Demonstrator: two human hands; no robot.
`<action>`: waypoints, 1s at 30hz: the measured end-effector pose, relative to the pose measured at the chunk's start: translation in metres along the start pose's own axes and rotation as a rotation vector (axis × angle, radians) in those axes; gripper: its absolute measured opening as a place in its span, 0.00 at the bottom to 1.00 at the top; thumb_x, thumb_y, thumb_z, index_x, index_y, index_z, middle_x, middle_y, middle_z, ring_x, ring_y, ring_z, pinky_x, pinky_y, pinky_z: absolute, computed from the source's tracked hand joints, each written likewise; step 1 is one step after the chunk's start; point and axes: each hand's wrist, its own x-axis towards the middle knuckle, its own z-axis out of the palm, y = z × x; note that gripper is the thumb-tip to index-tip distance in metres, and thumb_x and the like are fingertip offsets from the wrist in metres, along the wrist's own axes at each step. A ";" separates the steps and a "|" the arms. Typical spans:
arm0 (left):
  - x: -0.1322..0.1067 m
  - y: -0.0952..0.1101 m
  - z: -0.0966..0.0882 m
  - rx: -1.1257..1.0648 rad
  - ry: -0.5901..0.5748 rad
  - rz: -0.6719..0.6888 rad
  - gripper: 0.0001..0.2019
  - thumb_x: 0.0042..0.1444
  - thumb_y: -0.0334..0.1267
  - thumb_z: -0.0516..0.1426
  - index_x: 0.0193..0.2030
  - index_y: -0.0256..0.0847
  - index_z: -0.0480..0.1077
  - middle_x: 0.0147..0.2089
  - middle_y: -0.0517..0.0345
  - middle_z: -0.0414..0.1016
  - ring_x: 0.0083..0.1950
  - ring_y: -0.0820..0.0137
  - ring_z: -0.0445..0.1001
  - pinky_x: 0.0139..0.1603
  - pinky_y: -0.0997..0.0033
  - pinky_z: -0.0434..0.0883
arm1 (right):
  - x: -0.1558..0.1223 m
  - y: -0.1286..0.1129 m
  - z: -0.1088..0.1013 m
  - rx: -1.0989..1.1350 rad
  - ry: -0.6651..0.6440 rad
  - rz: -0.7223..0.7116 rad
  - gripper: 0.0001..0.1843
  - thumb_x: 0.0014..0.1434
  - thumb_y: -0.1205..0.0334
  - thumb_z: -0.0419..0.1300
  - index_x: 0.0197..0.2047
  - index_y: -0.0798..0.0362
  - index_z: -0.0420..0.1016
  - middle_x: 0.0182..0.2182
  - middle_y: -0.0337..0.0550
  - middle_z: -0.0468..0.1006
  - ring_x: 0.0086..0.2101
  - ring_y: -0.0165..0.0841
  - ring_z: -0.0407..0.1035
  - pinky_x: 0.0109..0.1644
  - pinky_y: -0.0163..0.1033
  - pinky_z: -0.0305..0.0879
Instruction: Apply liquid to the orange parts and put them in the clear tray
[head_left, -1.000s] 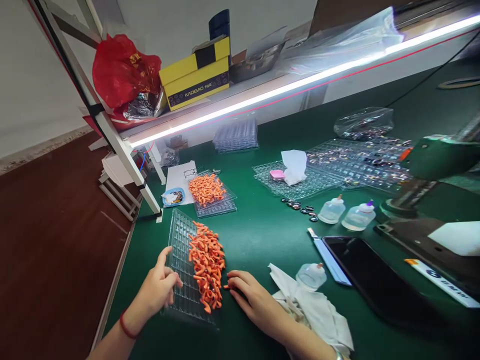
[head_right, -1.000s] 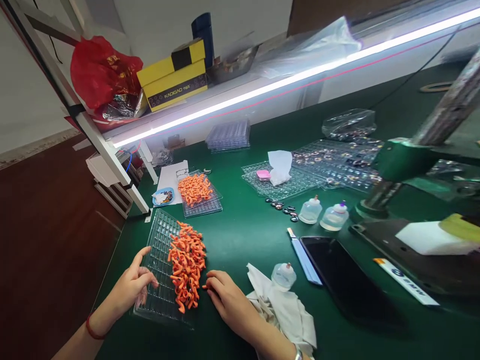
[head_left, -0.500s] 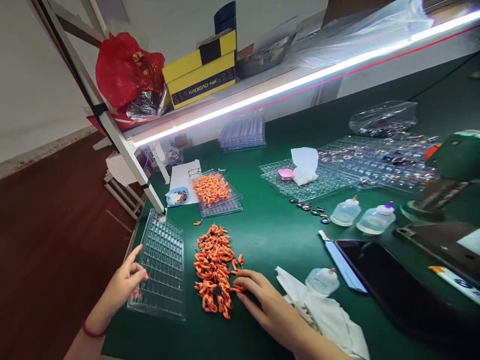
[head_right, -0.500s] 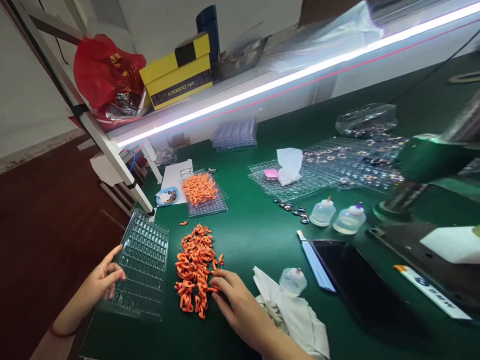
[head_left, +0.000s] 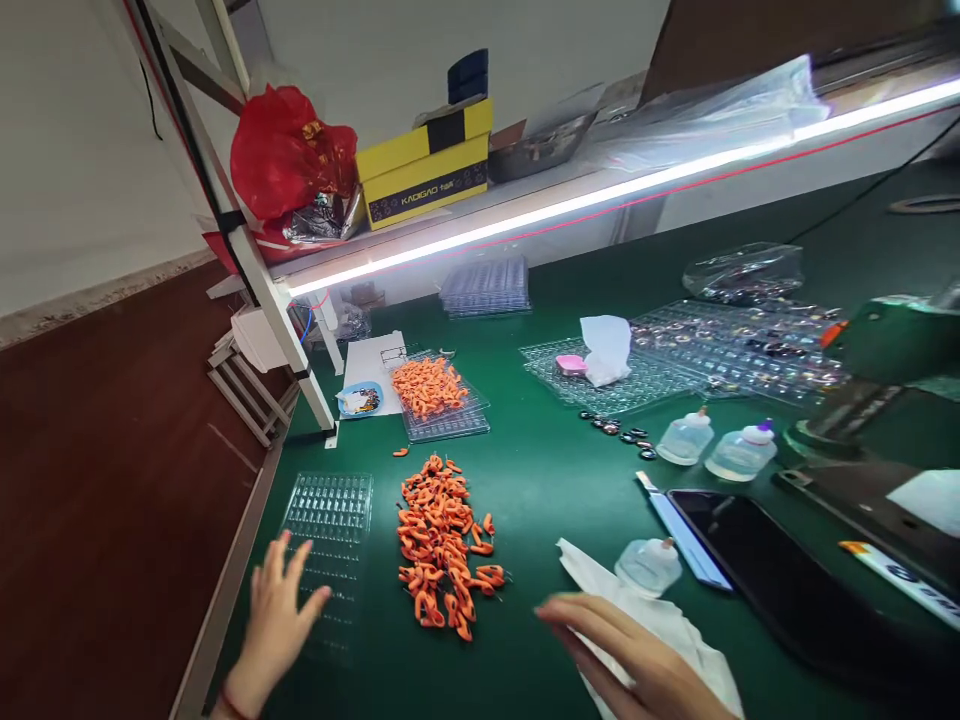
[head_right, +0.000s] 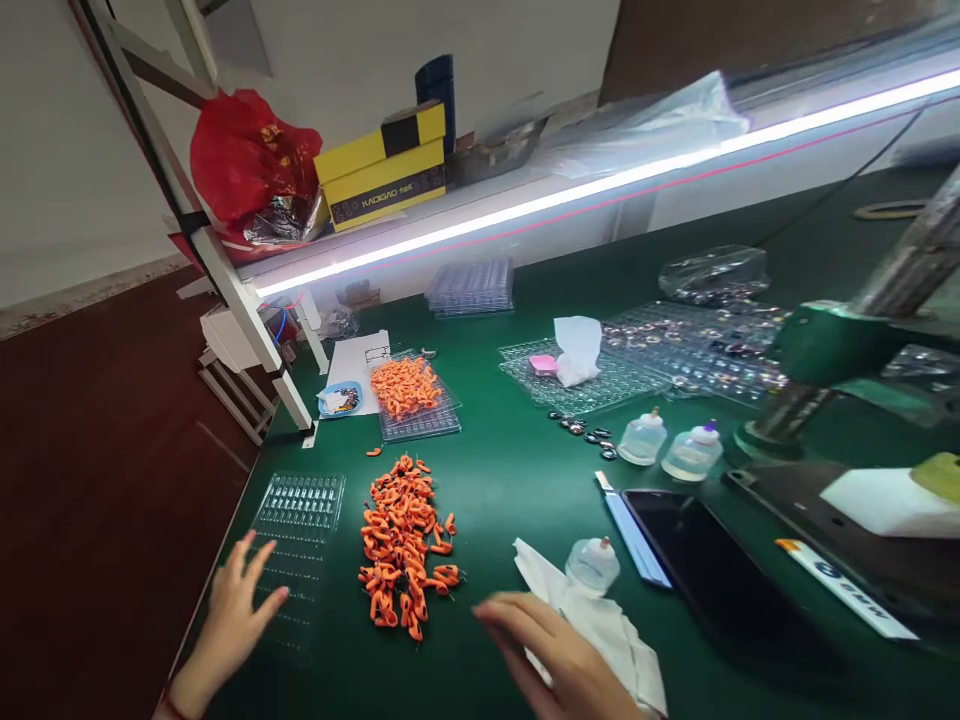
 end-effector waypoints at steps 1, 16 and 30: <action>-0.001 0.010 0.010 0.014 -0.047 0.044 0.28 0.58 0.42 0.57 0.67 0.47 0.64 0.75 0.51 0.52 0.76 0.52 0.43 0.73 0.45 0.41 | 0.022 0.000 0.013 0.019 -0.080 -0.029 0.12 0.73 0.62 0.48 0.51 0.48 0.71 0.45 0.47 0.79 0.44 0.34 0.77 0.45 0.36 0.77; 0.037 0.066 0.036 0.074 -0.108 0.374 0.17 0.67 0.30 0.50 0.57 0.46 0.73 0.61 0.50 0.73 0.63 0.60 0.69 0.66 0.53 0.62 | 0.110 0.008 0.069 0.064 -0.642 -0.131 0.11 0.68 0.58 0.60 0.48 0.55 0.75 0.47 0.45 0.77 0.45 0.36 0.73 0.51 0.49 0.71; 0.132 0.106 0.069 0.217 -0.260 0.510 0.15 0.65 0.41 0.59 0.56 0.39 0.70 0.58 0.49 0.72 0.54 0.59 0.74 0.53 0.50 0.74 | 0.100 0.028 0.052 -0.068 -0.454 0.145 0.09 0.68 0.59 0.59 0.48 0.54 0.75 0.47 0.45 0.76 0.45 0.35 0.73 0.49 0.46 0.72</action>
